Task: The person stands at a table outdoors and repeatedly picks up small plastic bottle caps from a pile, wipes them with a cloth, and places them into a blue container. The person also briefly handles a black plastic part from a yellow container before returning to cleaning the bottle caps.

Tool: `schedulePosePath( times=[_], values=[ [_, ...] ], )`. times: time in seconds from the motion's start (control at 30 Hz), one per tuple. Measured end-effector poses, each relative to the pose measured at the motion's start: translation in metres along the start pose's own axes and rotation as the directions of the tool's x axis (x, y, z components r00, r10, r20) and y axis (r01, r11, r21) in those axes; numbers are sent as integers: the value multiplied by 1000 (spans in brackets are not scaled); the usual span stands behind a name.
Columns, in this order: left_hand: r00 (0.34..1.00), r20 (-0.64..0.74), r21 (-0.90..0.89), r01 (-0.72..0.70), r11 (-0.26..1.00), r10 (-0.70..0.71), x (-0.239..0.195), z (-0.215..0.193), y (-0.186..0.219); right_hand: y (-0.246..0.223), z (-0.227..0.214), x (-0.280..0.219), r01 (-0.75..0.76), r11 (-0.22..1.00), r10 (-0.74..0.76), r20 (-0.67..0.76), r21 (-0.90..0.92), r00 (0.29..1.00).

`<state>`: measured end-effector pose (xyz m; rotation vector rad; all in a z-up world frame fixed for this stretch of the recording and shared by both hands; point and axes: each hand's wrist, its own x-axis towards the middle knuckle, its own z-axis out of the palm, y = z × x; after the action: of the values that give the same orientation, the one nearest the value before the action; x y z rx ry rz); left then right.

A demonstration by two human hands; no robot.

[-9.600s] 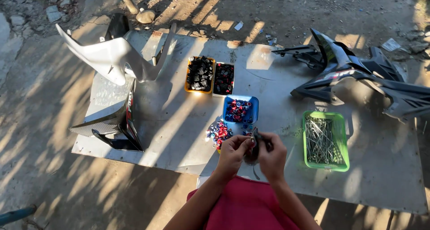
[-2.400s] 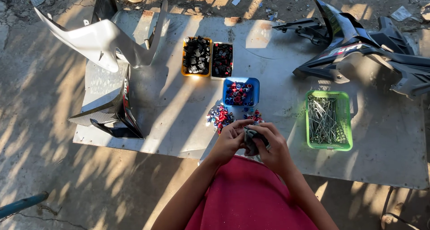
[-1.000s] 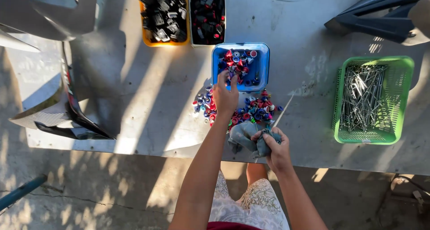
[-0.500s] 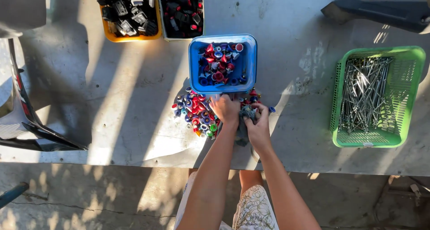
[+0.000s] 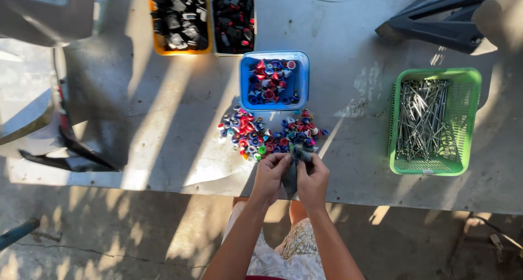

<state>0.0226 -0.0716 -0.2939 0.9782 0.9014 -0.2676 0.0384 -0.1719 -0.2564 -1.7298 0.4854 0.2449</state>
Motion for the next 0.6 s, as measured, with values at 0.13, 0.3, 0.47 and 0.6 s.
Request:
schedulePosePath(
  times=[0.13, 0.3, 0.47, 0.6],
  values=[
    [996, 58, -16, 63, 998, -62, -51, -6, 39, -15, -37, -31, 0, 999, -6, 127, 48, 992],
    [939, 297, 266, 90, 960, -171, -110, -14, 102, -127, -72, -64, 329, 883, -137, 488, -333, 862],
    [928, 373, 280, -98, 955, -14, -160, -11, 140, -127, -65, -99, 262, 962, -214, 375, -81, 902],
    [779, 600, 160, -340, 927, 183, -194, -16, 174, -79, -73, -87, -567, 762, 331, 566, 312, 755]
  ],
)
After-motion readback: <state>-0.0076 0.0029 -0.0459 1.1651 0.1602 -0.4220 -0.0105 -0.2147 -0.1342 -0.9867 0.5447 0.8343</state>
